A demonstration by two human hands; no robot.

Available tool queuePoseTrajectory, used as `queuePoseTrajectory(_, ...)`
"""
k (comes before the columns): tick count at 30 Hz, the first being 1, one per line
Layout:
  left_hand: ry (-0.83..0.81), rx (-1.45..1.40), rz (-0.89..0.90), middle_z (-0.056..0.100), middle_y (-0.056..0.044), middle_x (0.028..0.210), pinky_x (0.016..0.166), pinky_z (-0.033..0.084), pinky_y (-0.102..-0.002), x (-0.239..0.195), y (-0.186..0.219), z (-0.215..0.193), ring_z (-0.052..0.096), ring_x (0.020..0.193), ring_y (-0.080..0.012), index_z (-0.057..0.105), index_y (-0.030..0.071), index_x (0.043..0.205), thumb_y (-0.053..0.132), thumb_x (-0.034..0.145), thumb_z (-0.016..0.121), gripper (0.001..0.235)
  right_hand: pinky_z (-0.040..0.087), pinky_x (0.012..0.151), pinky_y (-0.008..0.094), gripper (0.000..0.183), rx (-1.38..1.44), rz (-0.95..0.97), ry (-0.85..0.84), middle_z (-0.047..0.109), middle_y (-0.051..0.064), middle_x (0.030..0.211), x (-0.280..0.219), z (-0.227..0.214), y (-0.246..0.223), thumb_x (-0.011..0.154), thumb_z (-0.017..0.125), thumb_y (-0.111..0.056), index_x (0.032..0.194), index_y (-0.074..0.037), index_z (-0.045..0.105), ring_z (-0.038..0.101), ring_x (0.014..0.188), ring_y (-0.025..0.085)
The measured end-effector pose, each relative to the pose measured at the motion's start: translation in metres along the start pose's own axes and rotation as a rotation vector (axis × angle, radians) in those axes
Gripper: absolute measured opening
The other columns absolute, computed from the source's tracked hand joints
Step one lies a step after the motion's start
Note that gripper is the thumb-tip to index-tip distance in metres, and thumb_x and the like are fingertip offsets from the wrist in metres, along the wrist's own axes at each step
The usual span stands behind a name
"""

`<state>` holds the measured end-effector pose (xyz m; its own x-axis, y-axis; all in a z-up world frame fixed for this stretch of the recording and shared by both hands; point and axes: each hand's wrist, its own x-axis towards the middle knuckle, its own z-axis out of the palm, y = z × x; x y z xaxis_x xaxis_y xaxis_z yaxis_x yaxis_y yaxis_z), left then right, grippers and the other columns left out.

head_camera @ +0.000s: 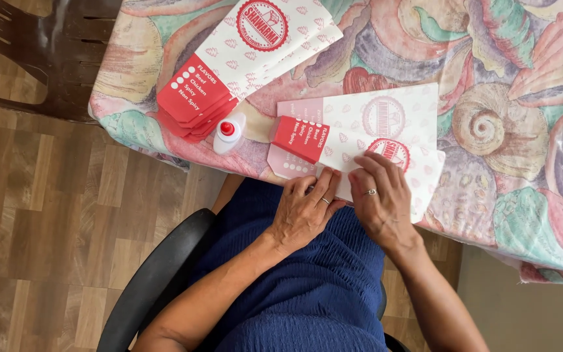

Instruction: The person applies glue to the edge of a flat paper package, folds it into a pouch shape, and presses the glued edge to seal it. This process is repeated for multiple identical packages on a table.

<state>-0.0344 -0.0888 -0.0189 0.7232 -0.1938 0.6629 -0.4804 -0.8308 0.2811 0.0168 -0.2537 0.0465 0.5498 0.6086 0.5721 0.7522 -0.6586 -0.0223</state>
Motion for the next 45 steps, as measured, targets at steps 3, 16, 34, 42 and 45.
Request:
queuePoseTrajectory(3, 0.017, -0.002, 0.031, 0.064, -0.009, 0.13, 0.089, 0.046, -0.032, 0.001, -0.003, -0.001, 0.056, 0.099, -0.0198, 0.064, 0.004, 0.135, 0.034, 0.1, 0.063, 0.046, 0.058, 0.082, 0.045, 0.006, 0.031, 0.045, 0.061, 0.067, 0.016, 0.106, -0.01, 0.007, -0.006, 0.097, 0.07, -0.001, 0.097, 0.0, 0.064, 0.069, 0.106, 0.04)
queuePoseTrajectory(16, 0.05, -0.027, 0.056, 0.067, -0.013, 0.127, 0.085, 0.048, -0.033, 0.01, -0.002, -0.01, 0.057, 0.095, -0.0203, 0.066, 0.0, 0.132, 0.03, 0.098, 0.068, 0.045, 0.058, 0.074, 0.042, 0.005, 0.07, 0.012, 0.158, 0.072, 0.016, 0.098, -0.006, 0.005, -0.007, 0.095, 0.074, -0.002, 0.095, 0.002, 0.072, 0.072, 0.096, 0.039)
queuePoseTrajectory(34, 0.09, -0.245, 0.057, 0.07, -0.018, 0.099, 0.07, 0.054, -0.034, 0.037, -0.013, -0.036, 0.066, 0.084, -0.0268, 0.075, -0.004, 0.104, 0.001, 0.096, 0.066, 0.013, 0.057, 0.069, 0.041, 0.006, 0.126, 0.034, 0.142, 0.074, 0.015, 0.091, -0.005, 0.009, -0.006, 0.093, 0.075, 0.0, 0.088, 0.003, 0.075, 0.073, 0.086, 0.035)
queuePoseTrajectory(42, -0.055, -0.058, 0.376, 0.059, -0.01, 0.082, 0.081, 0.048, -0.039, 0.052, -0.075, -0.017, 0.059, 0.083, -0.0262, 0.069, 0.002, 0.085, 0.004, 0.093, 0.067, 0.008, 0.058, 0.075, 0.043, 0.007, 0.158, 0.068, 0.079, 0.074, 0.016, 0.093, -0.008, 0.002, -0.005, 0.095, 0.072, 0.002, 0.09, 0.004, 0.076, 0.072, 0.092, 0.036)
queuePoseTrajectory(45, -0.073, -0.076, 0.383, 0.06, -0.009, 0.079, 0.081, 0.049, -0.038, 0.054, -0.078, -0.018, 0.06, 0.079, -0.0246, 0.071, 0.003, 0.084, 0.004, 0.093, 0.067, 0.01, 0.059, 0.077, 0.043, 0.006, 0.204, 0.122, 0.039, 0.075, 0.017, 0.096, -0.015, -0.015, -0.002, 0.094, 0.072, 0.003, 0.091, 0.004, 0.077, 0.072, 0.093, 0.037)
